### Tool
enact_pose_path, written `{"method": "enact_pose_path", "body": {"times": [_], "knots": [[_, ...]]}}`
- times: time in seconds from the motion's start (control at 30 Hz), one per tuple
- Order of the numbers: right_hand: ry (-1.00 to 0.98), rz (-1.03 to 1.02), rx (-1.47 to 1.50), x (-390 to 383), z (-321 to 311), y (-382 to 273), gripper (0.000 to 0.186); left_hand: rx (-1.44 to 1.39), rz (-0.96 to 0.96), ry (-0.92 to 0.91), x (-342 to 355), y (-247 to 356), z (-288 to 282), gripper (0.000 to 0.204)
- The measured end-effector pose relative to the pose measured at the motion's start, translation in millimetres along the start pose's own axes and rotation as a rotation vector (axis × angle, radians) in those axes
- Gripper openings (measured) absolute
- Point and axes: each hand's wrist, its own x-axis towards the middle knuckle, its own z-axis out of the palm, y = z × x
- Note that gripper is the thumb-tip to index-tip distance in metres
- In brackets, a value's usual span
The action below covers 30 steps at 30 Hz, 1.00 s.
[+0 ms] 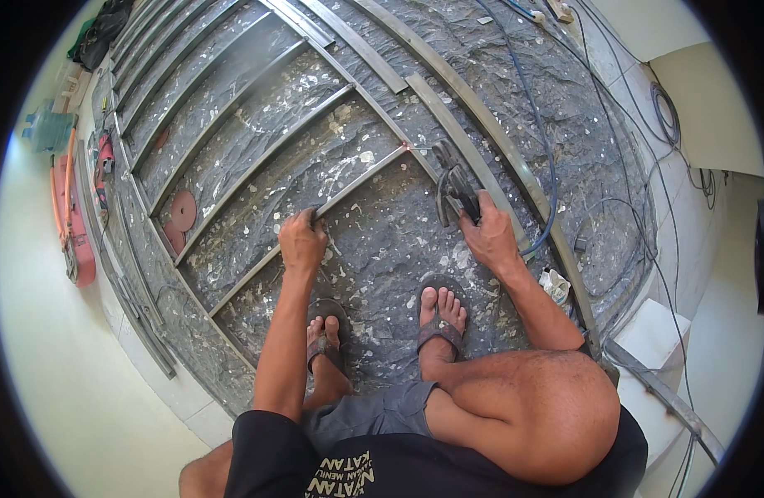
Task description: Assemble and weld a metal frame structure on the floor.
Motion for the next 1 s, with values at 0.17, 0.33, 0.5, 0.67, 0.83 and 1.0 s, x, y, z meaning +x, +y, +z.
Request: {"method": "enact_pose_path", "body": {"times": [0.17, 0.33, 0.5, 0.67, 0.83, 1.0], "knots": [[-0.109, 0.323, 0.321, 5, -7, -13, 0.024, -0.012, 0.006, 0.009, 0, -1, 0, 0.025], [0.068, -0.395, -0.448, 5, -18, -3, 0.025, -0.009, 0.01, 0.012, 0, 1, -1, 0.022], [-0.154, 0.104, 0.032, 3, -22, -6, 0.025, -0.009, -0.002, 0.005, 0, -2, 0, 0.022], [0.073, -0.374, -0.47, -9, -22, -6, 0.024, -0.008, -0.007, -0.009, 0, -3, 3, 0.022], [-0.259, 0.328, 0.294, -4, -30, 0, 0.026, -0.028, 0.029, 0.037, -1, -4, 5, 0.024], [-0.188, 0.091, -0.116, -20, -31, -25, 0.031, -0.024, 0.02, 0.025, -1, -5, 0, 0.024]]}}
